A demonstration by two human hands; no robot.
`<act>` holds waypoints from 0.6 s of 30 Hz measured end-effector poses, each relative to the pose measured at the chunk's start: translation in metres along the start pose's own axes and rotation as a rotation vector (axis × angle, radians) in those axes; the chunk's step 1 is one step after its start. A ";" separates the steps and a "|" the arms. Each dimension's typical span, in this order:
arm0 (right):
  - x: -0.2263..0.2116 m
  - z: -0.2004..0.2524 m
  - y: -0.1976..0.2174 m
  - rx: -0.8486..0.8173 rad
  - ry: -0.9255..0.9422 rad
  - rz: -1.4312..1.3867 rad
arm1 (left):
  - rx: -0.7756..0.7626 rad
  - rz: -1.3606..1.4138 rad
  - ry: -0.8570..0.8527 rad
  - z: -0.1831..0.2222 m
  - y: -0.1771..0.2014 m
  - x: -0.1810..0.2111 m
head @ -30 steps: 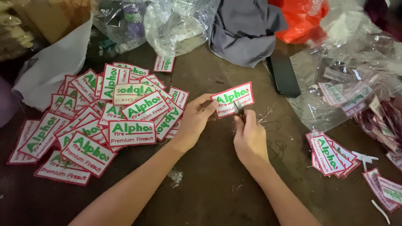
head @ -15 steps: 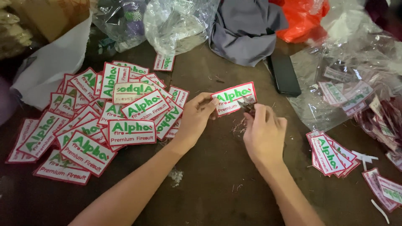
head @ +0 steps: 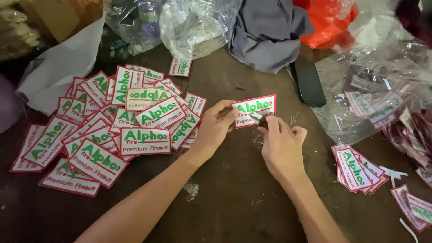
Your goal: Trimming excess threads and cleaning up the edges of printed labels using small scissors.
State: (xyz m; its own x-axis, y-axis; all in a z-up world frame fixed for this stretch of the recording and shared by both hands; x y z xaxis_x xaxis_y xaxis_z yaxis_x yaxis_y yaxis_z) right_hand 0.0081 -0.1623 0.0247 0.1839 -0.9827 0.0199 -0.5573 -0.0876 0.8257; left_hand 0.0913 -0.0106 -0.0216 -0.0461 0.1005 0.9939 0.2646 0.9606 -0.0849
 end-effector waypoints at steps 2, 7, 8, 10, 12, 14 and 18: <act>0.003 0.003 -0.006 0.007 -0.003 0.002 | -0.018 0.034 0.019 -0.001 -0.003 -0.005; 0.007 0.003 -0.009 -0.017 -0.047 -0.093 | -0.036 0.042 0.023 -0.001 -0.003 -0.003; 0.008 0.004 -0.011 -0.019 -0.067 -0.135 | -0.040 0.057 0.035 0.000 -0.003 -0.002; 0.012 0.006 -0.014 -0.015 -0.087 -0.189 | -0.035 0.080 0.023 0.000 -0.003 -0.001; 0.015 0.008 -0.016 -0.012 -0.108 -0.242 | -0.030 0.105 0.013 0.000 -0.004 -0.002; 0.017 0.007 -0.022 -0.048 -0.107 -0.214 | -0.025 0.161 0.013 -0.003 -0.002 -0.004; 0.008 0.005 -0.017 -0.085 -0.112 -0.209 | -0.024 0.105 0.042 -0.003 0.000 -0.007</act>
State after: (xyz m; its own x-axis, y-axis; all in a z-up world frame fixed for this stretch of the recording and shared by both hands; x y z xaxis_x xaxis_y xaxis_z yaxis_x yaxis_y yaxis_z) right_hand 0.0150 -0.1691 0.0074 0.1946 -0.9571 -0.2146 -0.4457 -0.2812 0.8499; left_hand 0.0943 -0.0115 -0.0283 0.0228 0.1886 0.9818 0.2884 0.9390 -0.1871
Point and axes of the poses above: each hand's wrist, its own z-axis away from the middle knuckle, its own y-axis out of the back of the hand, x = y × z, the point moved 7 cm from there along -z, towards the middle knuckle, and after that the axes turned 8 degrees about -z, right-handed, at the moved point
